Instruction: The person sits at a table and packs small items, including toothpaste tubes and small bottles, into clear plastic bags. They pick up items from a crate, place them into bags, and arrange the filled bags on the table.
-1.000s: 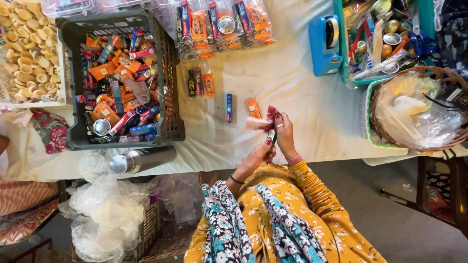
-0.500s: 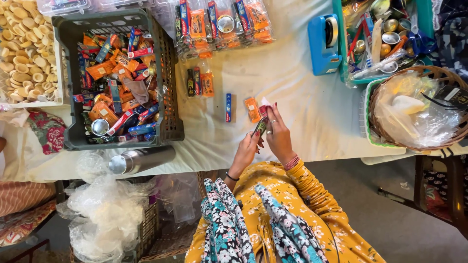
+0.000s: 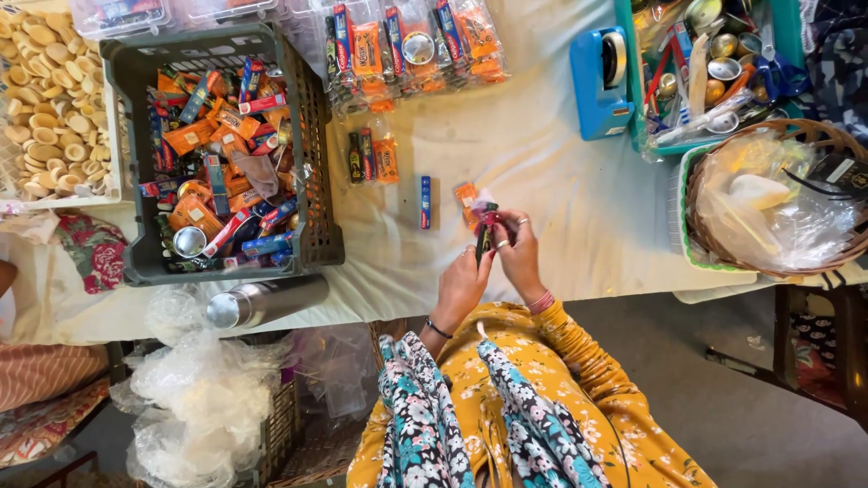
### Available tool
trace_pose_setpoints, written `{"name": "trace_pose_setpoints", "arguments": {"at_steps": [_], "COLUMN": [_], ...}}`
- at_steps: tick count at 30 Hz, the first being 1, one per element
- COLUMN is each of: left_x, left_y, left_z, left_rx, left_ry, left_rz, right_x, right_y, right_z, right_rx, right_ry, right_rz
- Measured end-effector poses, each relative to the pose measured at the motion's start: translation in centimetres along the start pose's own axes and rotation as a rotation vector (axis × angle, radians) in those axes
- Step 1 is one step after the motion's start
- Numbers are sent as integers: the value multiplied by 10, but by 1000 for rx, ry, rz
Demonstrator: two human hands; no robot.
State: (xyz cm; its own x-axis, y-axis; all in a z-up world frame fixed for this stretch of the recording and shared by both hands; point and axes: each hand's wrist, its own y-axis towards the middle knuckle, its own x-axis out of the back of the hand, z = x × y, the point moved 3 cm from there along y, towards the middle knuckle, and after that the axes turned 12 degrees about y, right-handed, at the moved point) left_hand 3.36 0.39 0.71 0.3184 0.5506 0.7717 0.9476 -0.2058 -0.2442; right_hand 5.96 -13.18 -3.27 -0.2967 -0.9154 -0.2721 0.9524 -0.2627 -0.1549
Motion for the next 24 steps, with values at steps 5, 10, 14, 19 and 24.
{"name": "trace_pose_setpoints", "arguments": {"at_steps": [5,10,14,19,24], "left_x": [-9,9,-19,-20,-108], "left_y": [-5,-8,-9,-8,2], "left_z": [8,2,13,22,58], "left_rx": [-25,31,24,-39,35], "left_ry": [138,128,194,-167,-1107], "left_rz": [-73,92,147,272,679], "right_x": [14,31,12,28,12], "right_y": [6,16,2,10,6], "right_z": [-23,-10,-18,-20,4], "right_rx": [-106,-58,-97,-348,-387], "right_ry": [163,121,99,400,690], "right_rz": [-110,-180,147,20,183]}}
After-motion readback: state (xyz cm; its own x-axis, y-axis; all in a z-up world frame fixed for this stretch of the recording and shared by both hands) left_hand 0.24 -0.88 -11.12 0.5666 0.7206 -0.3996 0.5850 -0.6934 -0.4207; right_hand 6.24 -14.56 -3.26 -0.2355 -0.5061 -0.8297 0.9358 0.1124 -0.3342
